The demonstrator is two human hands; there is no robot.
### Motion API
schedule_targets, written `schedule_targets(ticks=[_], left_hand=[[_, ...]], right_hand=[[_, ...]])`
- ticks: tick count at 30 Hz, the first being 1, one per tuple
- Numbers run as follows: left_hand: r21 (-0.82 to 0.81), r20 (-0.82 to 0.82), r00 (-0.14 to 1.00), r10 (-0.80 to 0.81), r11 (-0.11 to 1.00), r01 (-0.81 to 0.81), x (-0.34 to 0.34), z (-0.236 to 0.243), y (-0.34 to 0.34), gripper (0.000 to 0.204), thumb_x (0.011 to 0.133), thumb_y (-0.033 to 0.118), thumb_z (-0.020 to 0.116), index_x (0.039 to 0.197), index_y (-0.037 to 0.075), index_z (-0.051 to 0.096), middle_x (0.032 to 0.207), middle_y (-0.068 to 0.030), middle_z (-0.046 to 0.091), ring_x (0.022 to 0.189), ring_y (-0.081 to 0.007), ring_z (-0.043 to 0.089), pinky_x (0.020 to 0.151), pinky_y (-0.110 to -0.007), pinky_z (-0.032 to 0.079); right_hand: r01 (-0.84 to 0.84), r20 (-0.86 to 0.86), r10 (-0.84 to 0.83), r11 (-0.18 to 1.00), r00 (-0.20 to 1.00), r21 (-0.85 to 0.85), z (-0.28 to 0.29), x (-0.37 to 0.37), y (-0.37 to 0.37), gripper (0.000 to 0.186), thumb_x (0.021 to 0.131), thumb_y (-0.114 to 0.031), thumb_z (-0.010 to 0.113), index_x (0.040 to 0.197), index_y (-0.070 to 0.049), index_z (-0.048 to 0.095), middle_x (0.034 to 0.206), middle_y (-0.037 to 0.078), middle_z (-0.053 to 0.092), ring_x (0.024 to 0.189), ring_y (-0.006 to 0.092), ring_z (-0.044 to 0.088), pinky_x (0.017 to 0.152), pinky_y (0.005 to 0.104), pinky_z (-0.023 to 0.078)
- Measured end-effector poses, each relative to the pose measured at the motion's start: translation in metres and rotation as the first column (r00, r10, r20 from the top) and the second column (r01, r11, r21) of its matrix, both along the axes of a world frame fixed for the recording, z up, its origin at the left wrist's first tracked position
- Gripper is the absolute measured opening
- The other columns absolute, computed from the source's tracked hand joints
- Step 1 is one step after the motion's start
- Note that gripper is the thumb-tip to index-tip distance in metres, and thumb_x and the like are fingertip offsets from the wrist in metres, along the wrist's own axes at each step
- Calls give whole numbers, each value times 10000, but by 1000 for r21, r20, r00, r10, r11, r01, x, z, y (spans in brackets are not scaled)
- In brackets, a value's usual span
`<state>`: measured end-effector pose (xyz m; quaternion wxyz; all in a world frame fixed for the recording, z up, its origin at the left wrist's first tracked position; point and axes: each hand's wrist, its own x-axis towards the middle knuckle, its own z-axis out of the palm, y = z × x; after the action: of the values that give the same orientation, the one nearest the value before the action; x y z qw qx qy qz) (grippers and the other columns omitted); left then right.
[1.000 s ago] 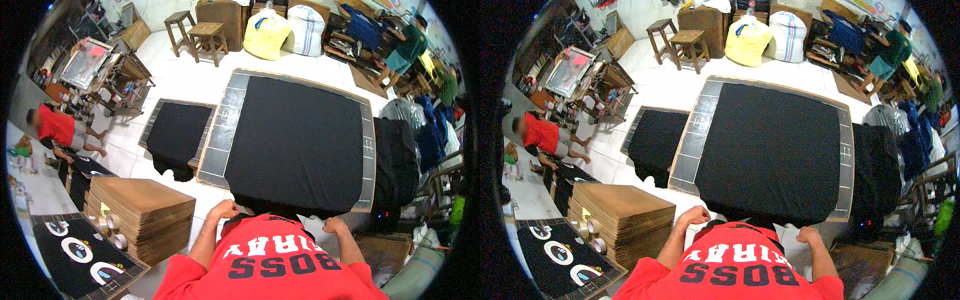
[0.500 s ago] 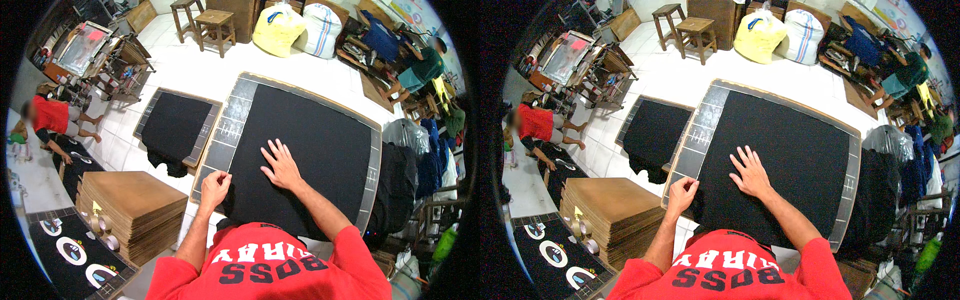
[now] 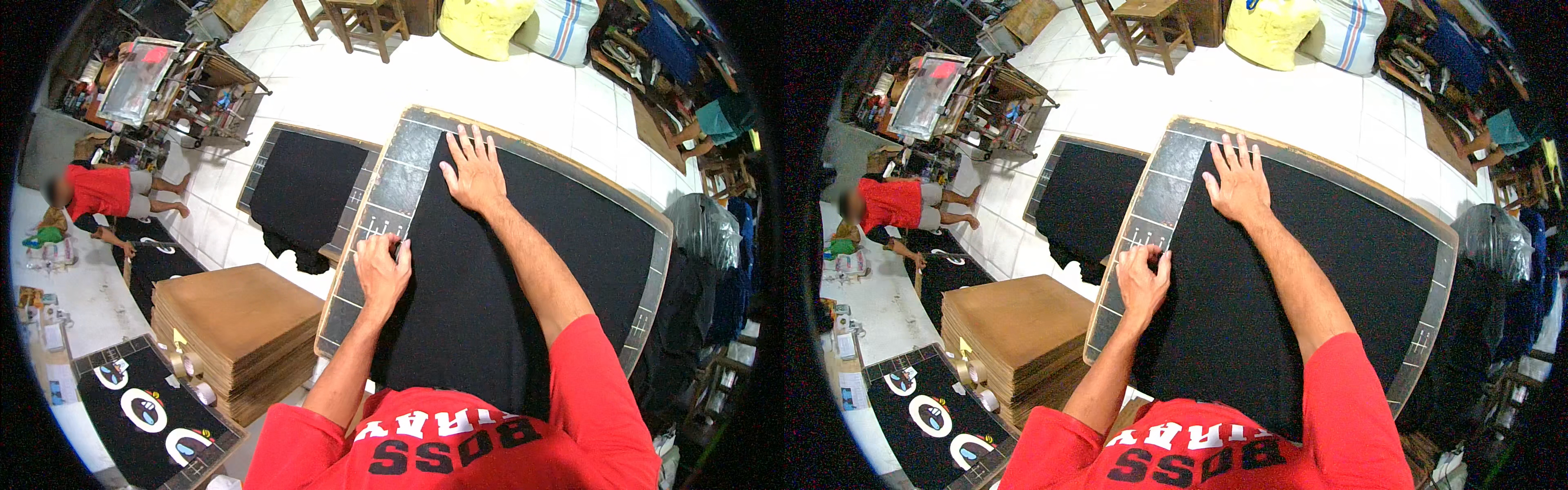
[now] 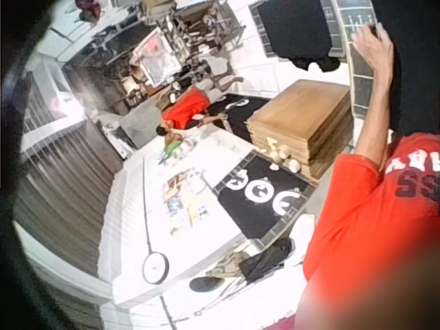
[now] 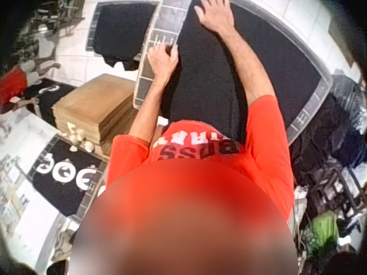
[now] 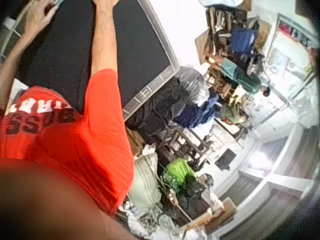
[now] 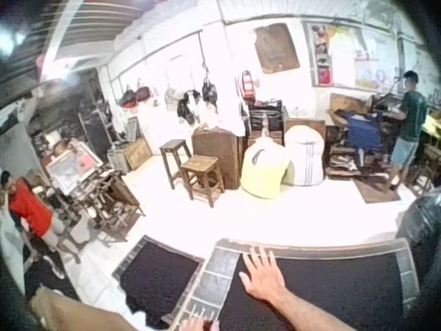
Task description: The person places black t-shirts onto a gridded wooden board, smoothing them flat with both hands. They then remove the board and repeat the process with another shirt, ensuring each garment is aligned and wrinkle-free on the board.
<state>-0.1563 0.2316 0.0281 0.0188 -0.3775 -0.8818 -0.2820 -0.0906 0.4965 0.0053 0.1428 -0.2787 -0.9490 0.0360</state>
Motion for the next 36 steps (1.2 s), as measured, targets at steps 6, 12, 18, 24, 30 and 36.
schedule_targets(ticks=[6, 12, 18, 24, 30, 36], left_hand=[[14, 6, 999, 45, 999, -45, -6, -6, 36, 193, 939, 280, 765, 935, 96, 706, 927, -90, 656, 967, -323, 608, 885, -497, 450], [-24, -61, 998, -29, 999, 27, -15, -15, 46, 172, 962, 245, 714, 927, 76, 708, 951, -117, 690, 982, -344, 623, 885, -509, 465], [-19, -172, 981, -94, 996, 92, -15, -17, 49, 166, 984, 212, 661, 987, 46, 652, 939, -146, 678, 975, -368, 622, 856, -525, 475], [6, -125, 986, -112, 993, 114, -13, -15, 49, 144, 996, 192, 654, 1029, 59, 611, 925, -143, 680, 917, -377, 646, 834, -536, 469], [60, 49, 992, -113, 992, 110, -12, -9, 33, 249, 990, 231, 684, 1171, 65, 638, 1046, -137, 732, 994, -355, 663, 893, -535, 459], [9, 153, 986, -71, 997, 70, 13, -1, -36, 530, 947, 228, 746, 1411, 47, 566, 957, -76, 707, 959, -306, 649, 860, -491, 452]], right_hand=[[-112, -5, 112, 994, 994, -16, 2, 9, -24, 644, 1082, -417, 495, 1619, -68, 426, 1720, 161, 343, 1610, 383, 252, 1316, 566, 173], [-165, 32, 166, 986, 986, -27, 4, 17, -46, 616, 1093, -405, 474, 1625, -99, 428, 1728, 144, 336, 1619, 364, 241, 1321, 564, 160], [-198, 35, 199, 979, 979, -39, 10, 24, -64, 598, 1098, -399, 462, 1626, -118, 436, 1739, 135, 318, 1626, 356, 225, 1322, 565, 153], [-261, 24, 263, 963, 965, -63, 9, 33, -81, 589, 1086, -373, 482, 1616, -119, 451, 1727, 141, 342, 1626, 357, 222, 1319, 576, 148], [-332, 48, 334, 942, 941, -45, 16, 46, -112, 585, 1059, -355, 529, 1582, -96, 489, 1697, 153, 390, 1602, 371, 275, 1304, 579, 191], [-392, 28, 395, 917, 918, -78, 22, 65, -162, 596, 1066, -374, 510, 1591, -94, 470, 1700, 156, 375, 1609, 366, 255, 1310, 578, 169]])
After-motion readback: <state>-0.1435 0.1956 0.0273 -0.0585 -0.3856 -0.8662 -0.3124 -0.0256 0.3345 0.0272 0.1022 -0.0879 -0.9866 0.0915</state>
